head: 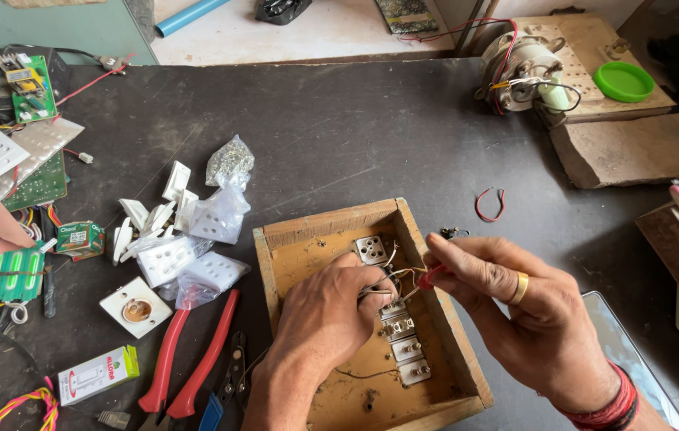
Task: The person uses a red-handled screwdriver to loosen and tighten screws on electrical switches and sockets mounted inside a wooden box. They manipulate wires and components within the box, occasionally adjusting the box's position on the workbench.
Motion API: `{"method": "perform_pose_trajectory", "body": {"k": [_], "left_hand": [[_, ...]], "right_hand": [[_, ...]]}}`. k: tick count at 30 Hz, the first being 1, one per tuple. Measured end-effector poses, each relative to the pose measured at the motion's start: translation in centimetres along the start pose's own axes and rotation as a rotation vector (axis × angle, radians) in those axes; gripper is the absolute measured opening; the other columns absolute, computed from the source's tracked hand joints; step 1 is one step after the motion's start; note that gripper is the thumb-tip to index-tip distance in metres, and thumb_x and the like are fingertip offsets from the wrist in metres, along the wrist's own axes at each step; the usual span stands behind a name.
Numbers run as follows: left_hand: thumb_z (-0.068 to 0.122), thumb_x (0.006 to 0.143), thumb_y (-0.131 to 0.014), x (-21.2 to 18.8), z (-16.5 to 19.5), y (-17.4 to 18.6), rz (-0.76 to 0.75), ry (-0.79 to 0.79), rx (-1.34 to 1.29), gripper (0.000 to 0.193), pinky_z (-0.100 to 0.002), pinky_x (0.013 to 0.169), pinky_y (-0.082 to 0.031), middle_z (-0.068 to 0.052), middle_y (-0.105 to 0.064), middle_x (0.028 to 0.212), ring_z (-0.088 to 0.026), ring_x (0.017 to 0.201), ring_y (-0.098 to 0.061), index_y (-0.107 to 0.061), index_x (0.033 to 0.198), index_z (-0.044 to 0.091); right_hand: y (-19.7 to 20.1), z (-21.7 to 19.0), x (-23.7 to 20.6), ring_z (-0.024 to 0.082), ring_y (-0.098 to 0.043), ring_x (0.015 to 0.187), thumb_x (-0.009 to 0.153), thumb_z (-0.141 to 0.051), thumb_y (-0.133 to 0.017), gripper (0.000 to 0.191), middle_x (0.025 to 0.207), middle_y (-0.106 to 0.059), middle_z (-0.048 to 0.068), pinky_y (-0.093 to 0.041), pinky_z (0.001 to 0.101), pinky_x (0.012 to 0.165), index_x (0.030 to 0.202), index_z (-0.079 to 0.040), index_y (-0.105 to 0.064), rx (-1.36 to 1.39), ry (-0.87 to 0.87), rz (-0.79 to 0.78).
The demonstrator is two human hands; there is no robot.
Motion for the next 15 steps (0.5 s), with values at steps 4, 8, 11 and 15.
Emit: {"method": "perform_pose_trajectory", "body": {"k": [4, 8, 11, 15], "left_hand": [[0.032, 0.097, -0.061, 0.19, -0.19, -0.34, -0.030, 0.017, -0.005, 0.020, -0.041, 0.097, -0.049, 0.003, -0.065, 0.101, -0.015, 0.099, -0.067, -0.075, 0.107, 0.023], [0.033, 0.096, -0.061, 0.04, -0.11, -0.29, -0.008, -0.006, -0.001, 0.021, -0.042, 0.098, -0.049, 0.003, -0.065, 0.100, -0.015, 0.099, -0.066, -0.075, 0.108, 0.023], [0.034, 0.097, -0.060, 0.04, -0.29, -0.41, -0.035, 0.023, 0.003, 0.021, -0.042, 0.098, -0.049, 0.003, -0.065, 0.099, -0.015, 0.099, -0.066, -0.075, 0.108, 0.023], [0.029, 0.096, -0.061, 0.09, -0.10, -0.21, 0.020, -0.033, -0.004, 0.022, -0.042, 0.096, -0.050, 0.001, -0.064, 0.099, -0.016, 0.097, -0.067, -0.073, 0.114, 0.022]], "right_hand": [[-0.43, 0.07, 0.06, 0.016, -0.073, 0.113, 0.086, 0.014, -0.059, 0.057, 0.131, -0.071, 0.010, -0.062, 0.0281, 0.098, 0.138, -0.010, -0.063, 0.173, -0.131, -0.061], [-0.96, -0.69, 0.18, 0.014, -0.074, 0.108, 0.086, 0.009, -0.075, 0.053, 0.127, -0.064, 0.010, -0.060, 0.0283, 0.095, 0.135, -0.011, -0.068, 0.023, 0.021, 0.037], [-0.77, -0.58, 0.12, 0.012, -0.076, 0.106, 0.089, 0.008, -0.074, 0.051, 0.119, -0.072, 0.005, -0.061, 0.0264, 0.093, 0.136, -0.012, -0.069, -0.040, 0.036, 0.043], [-0.68, -0.07, -0.10, 0.018, -0.076, 0.108, 0.089, 0.012, -0.067, 0.049, 0.125, -0.075, 0.010, -0.064, 0.0277, 0.096, 0.134, -0.007, -0.067, 0.176, -0.023, -0.048]]}}
Point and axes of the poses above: each hand's wrist, its own x-axis towards the middle knuckle, its own y-axis out of the back of the hand, z = x × y, the point moved 5 cm from there along x, towards the middle knuckle
